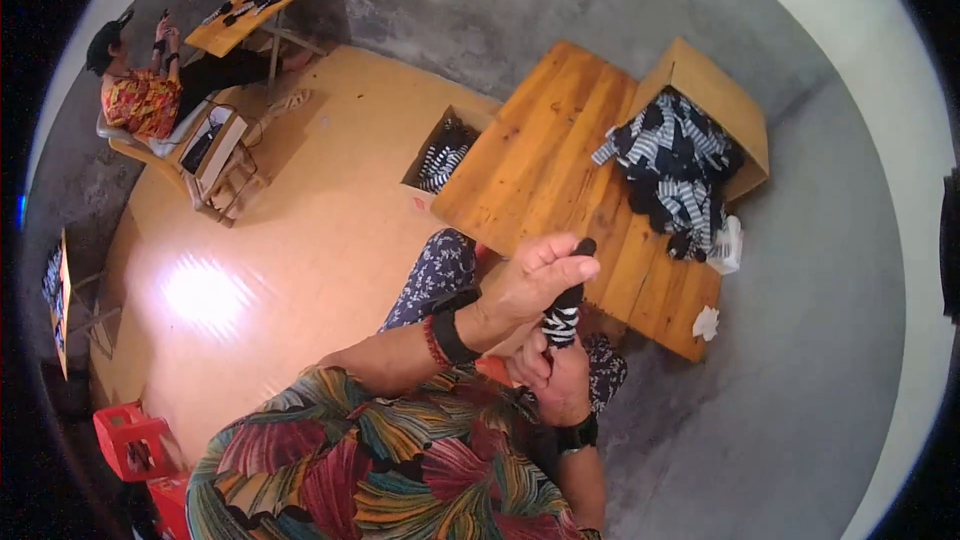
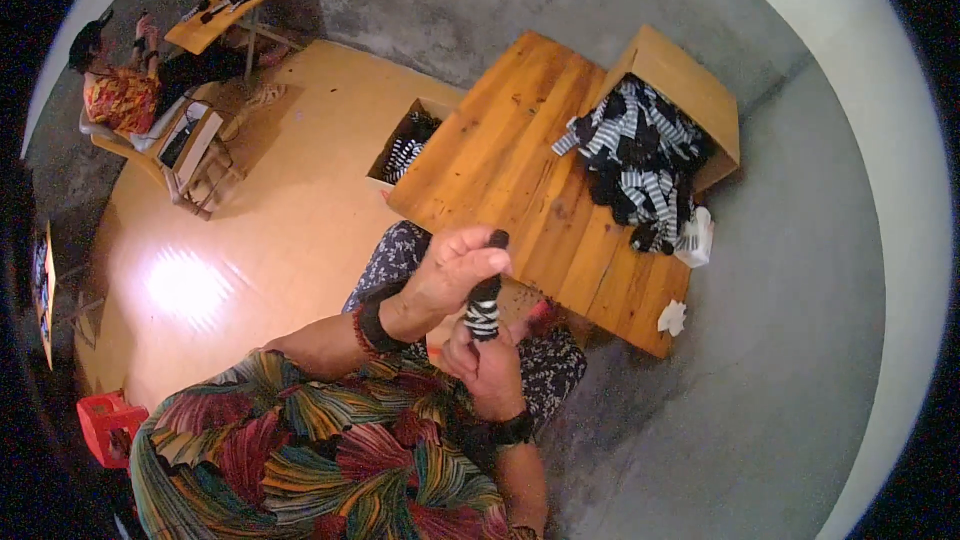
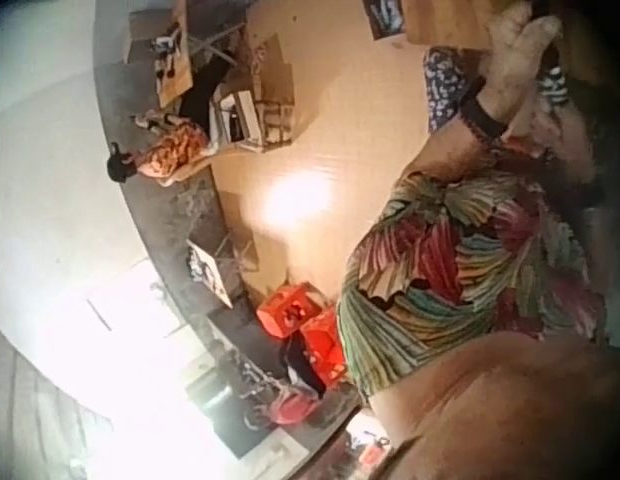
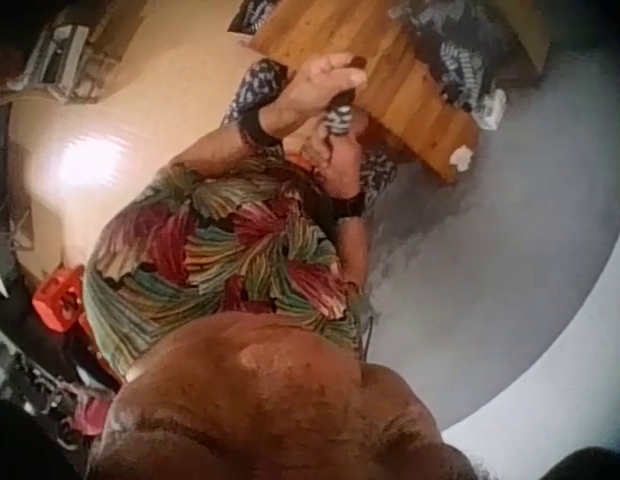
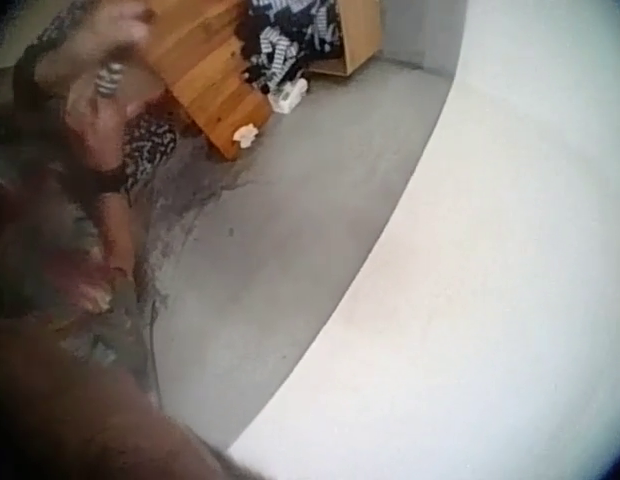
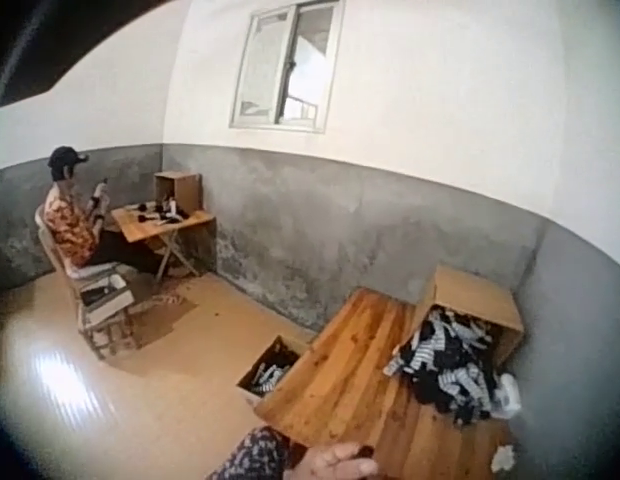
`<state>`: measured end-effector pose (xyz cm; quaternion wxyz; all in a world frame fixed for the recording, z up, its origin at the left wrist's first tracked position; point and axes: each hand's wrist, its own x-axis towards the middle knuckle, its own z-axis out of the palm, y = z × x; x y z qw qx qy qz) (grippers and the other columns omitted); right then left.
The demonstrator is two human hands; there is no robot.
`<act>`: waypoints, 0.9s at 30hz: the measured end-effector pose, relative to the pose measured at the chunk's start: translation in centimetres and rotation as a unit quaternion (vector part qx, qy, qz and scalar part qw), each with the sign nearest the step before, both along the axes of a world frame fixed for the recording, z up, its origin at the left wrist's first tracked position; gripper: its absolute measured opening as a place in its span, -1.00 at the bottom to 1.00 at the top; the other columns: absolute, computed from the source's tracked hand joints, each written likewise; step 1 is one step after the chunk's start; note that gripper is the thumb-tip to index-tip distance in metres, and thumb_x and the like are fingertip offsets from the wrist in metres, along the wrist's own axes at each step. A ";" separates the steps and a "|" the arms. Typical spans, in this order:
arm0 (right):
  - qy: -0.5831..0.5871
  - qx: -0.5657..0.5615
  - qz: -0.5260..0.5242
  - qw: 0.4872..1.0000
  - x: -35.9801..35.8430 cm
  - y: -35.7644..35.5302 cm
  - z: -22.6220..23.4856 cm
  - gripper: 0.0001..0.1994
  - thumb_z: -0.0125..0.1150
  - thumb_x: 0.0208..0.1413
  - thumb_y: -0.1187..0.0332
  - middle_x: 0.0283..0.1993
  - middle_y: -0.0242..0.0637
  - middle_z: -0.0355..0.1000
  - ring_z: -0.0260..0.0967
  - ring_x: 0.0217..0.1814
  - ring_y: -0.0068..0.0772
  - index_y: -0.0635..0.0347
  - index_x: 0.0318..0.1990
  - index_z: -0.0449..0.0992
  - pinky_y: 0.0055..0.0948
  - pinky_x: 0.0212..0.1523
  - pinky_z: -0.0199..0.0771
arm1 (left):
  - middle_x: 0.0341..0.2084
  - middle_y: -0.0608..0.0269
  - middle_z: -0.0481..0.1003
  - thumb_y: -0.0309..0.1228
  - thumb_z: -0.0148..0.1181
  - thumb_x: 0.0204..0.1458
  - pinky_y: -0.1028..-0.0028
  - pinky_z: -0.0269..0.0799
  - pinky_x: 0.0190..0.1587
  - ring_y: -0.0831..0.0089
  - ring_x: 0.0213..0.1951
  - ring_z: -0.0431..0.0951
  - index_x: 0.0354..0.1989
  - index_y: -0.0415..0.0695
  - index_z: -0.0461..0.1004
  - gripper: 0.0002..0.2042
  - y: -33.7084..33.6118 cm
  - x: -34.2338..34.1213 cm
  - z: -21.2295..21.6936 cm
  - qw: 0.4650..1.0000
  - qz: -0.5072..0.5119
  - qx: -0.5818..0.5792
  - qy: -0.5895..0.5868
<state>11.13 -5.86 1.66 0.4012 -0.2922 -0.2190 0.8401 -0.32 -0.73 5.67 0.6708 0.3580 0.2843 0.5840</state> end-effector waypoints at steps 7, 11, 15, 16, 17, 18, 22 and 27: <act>-0.224 0.097 -0.019 0.970 0.5 0.4 0.3 -0.80 -0.09 0.13 0.29 -0.72 -0.56 0.07 -0.06 -0.71 -0.74 0.15 -0.49 0.28 -0.70 -0.69 -0.10 | -0.64 0.54 0.31 -0.25 0.05 0.02 0.72 0.12 -0.53 0.77 -0.58 0.22 -0.38 -0.17 0.45 -0.78 1.5 -1.6 -2.1 0.997 0.058 0.015 -0.043; -0.273 0.131 -0.090 0.949 0.3 -0.1 -0.3 -0.83 -0.03 0.10 0.32 -0.70 -0.55 0.10 -0.03 -0.75 -0.73 0.17 -0.47 0.34 -0.69 -0.75 -0.11 | -0.65 0.52 0.33 -0.24 0.05 0.01 0.74 0.14 -0.62 0.77 -0.63 0.23 -0.39 -0.17 0.45 -0.77 1.7 -0.9 -3.3 0.994 0.065 -0.029 -0.082; -0.236 0.108 -0.118 0.958 0.3 -0.4 -2.4 -0.86 -0.02 0.09 0.33 -0.69 -0.52 0.13 -0.01 -0.73 -0.70 0.20 -0.43 0.33 -0.67 -0.73 -0.08 | -0.63 0.46 0.34 -0.28 0.08 -0.01 0.71 0.17 -0.61 0.72 -0.64 0.26 -0.40 -0.18 0.44 -0.80 1.4 -0.2 -3.4 0.993 0.037 -0.051 -0.098; -0.188 0.096 -0.098 0.973 0.5 -0.2 -2.5 -0.81 -0.08 0.13 0.29 -0.75 -0.51 0.07 -0.06 -0.76 -0.69 0.16 -0.46 0.30 -0.67 -0.73 -0.11 | -0.61 0.48 0.35 -0.32 0.08 -0.01 0.72 0.20 -0.59 0.75 -0.61 0.27 -0.39 -0.17 0.44 -0.83 1.4 0.5 -3.1 0.994 0.055 -0.027 -0.086; -0.187 0.091 -0.098 0.973 0.5 -0.2 -2.4 -0.81 -0.08 0.13 0.29 -0.75 -0.51 0.07 -0.06 -0.76 -0.69 0.16 -0.46 0.30 -0.67 -0.73 -0.11 | -0.59 0.50 0.36 -0.36 0.09 0.00 0.74 0.23 -0.58 0.78 -0.58 0.29 -0.39 -0.16 0.44 -0.87 1.1 0.8 -2.8 0.995 0.075 -0.005 -0.072; -0.147 0.070 -0.089 0.983 0.5 -0.2 -2.1 -0.82 -0.09 0.13 0.30 -0.75 -0.51 0.07 -0.06 -0.76 -0.69 0.16 -0.46 0.30 -0.67 -0.73 -0.11 | -0.57 0.51 0.36 -0.41 0.11 -0.02 0.74 0.24 -0.52 0.78 -0.55 0.30 -0.40 -0.16 0.43 -0.90 0.8 0.7 -2.3 0.996 0.061 -0.005 -0.064; -0.151 0.053 -0.054 0.986 2.1 0.2 -1.5 -0.82 -0.08 0.12 0.31 -0.75 -0.52 0.07 -0.04 -0.74 -0.70 0.17 -0.46 0.31 -0.69 -0.71 -0.10 | -0.65 0.53 0.29 -0.34 0.13 -0.03 0.74 0.10 -0.57 0.78 -0.60 0.21 -0.43 -0.16 0.42 -0.86 1.1 0.1 -0.8 0.998 -0.004 0.012 0.067; -0.230 0.079 -0.060 0.968 2.4 0.2 -1.2 -0.75 -0.05 0.09 0.23 -0.80 -0.49 0.03 -0.08 -0.80 -0.65 0.15 -0.55 0.26 -0.63 -0.74 -0.12 | -0.67 0.53 0.28 -0.29 0.15 -0.05 0.72 0.07 -0.62 0.76 -0.64 0.20 -0.47 -0.15 0.41 -0.82 0.7 0.1 -1.2 0.998 -0.057 -0.003 0.031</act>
